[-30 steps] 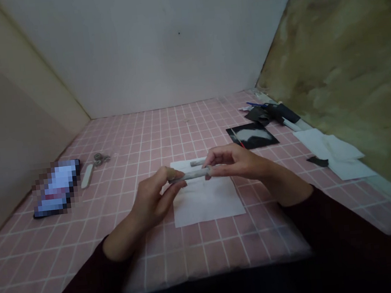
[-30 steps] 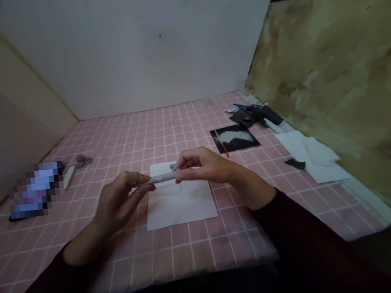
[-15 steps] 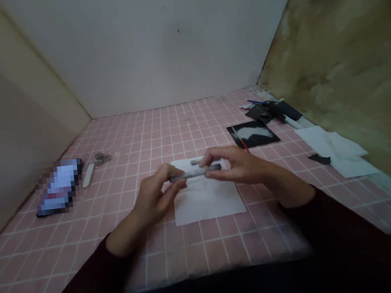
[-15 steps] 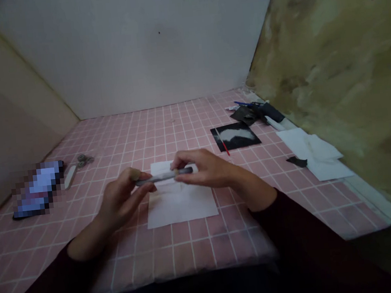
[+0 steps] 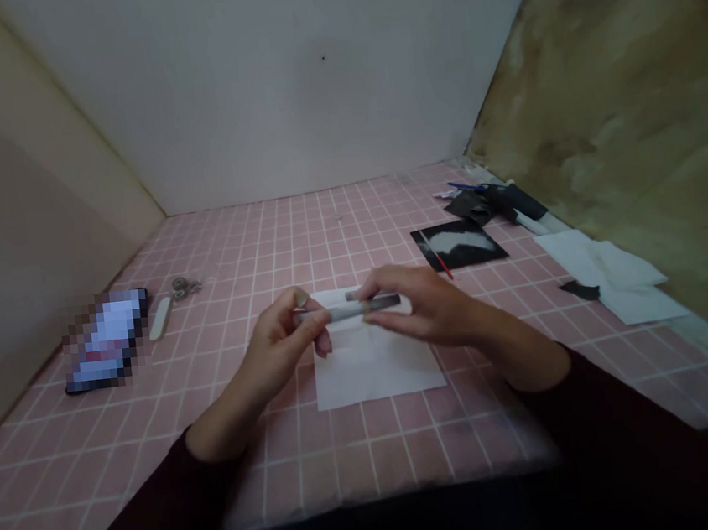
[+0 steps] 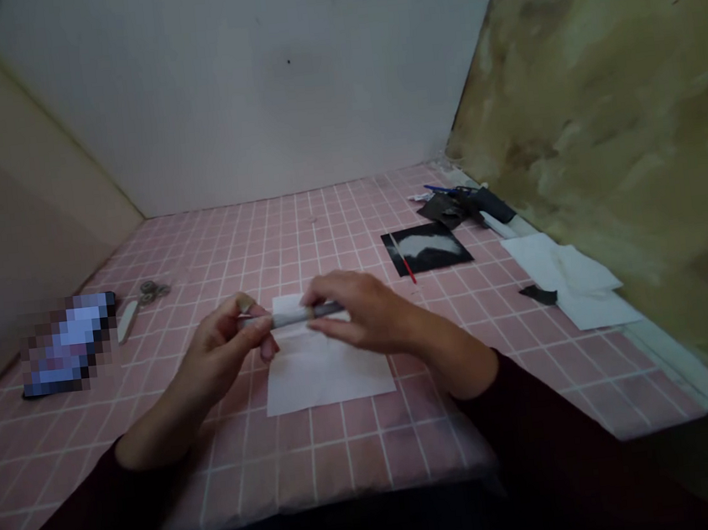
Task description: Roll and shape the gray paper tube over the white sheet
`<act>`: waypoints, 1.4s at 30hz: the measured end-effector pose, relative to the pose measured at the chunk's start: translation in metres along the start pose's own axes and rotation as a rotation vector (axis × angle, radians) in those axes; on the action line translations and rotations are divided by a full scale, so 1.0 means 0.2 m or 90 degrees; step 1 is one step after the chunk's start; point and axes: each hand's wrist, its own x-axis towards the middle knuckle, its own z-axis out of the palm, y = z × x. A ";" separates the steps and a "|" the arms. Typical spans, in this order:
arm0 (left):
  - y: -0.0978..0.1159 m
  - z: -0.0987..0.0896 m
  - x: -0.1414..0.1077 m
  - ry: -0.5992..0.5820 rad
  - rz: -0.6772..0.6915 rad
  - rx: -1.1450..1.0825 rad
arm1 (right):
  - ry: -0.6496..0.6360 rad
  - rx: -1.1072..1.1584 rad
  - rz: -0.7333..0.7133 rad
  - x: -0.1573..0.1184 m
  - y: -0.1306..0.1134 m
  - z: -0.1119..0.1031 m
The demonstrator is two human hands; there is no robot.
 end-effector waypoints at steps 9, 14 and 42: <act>-0.01 -0.02 0.01 0.018 -0.051 -0.055 | -0.002 0.012 0.019 0.01 0.00 0.02; -0.02 -0.01 0.01 0.002 -0.048 -0.034 | -0.027 0.039 0.046 0.01 0.01 0.03; -0.01 0.02 -0.05 -0.097 0.198 0.302 | -0.142 0.380 0.165 0.02 0.02 0.05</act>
